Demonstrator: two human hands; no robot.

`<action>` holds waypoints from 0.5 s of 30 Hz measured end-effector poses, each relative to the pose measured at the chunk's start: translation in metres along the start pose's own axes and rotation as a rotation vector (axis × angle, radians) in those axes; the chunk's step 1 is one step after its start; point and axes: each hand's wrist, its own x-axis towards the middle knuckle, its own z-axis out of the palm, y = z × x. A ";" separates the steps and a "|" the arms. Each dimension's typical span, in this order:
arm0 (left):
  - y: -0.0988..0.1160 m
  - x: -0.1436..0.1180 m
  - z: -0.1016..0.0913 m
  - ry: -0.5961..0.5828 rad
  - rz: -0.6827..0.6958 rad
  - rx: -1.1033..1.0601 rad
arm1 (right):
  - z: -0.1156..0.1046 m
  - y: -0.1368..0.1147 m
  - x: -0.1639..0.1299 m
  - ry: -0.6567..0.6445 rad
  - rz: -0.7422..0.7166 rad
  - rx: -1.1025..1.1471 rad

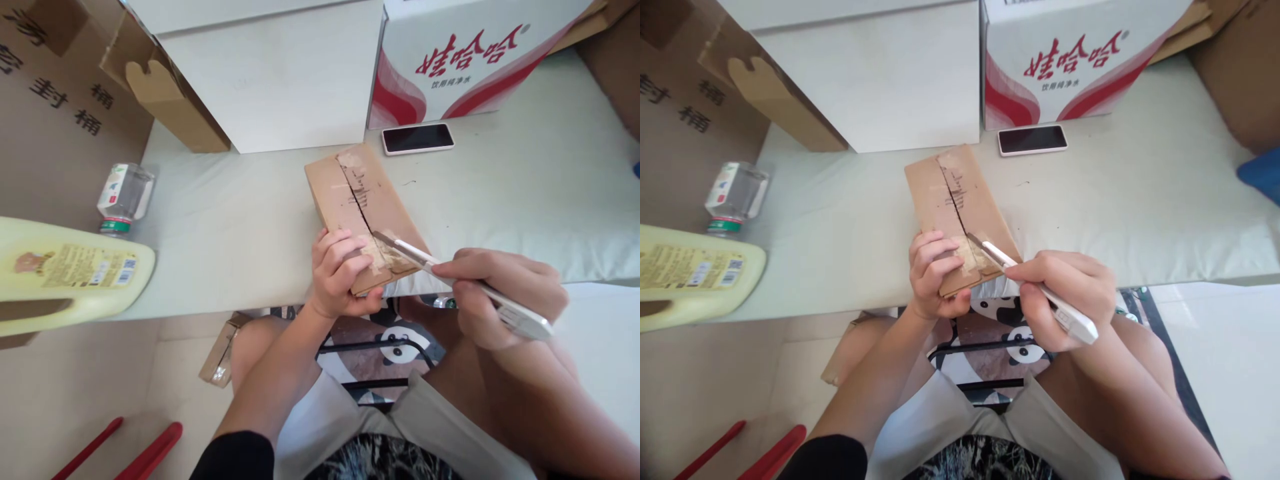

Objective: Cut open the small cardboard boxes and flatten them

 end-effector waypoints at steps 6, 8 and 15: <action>0.000 -0.001 0.002 0.028 0.011 -0.012 | -0.002 -0.003 -0.002 -0.045 -0.132 -0.093; 0.000 -0.002 0.003 0.032 0.011 -0.011 | -0.008 -0.010 -0.004 -0.075 -0.071 -0.097; -0.001 -0.002 0.003 0.025 0.015 0.000 | -0.013 -0.011 -0.006 -0.018 -0.062 -0.038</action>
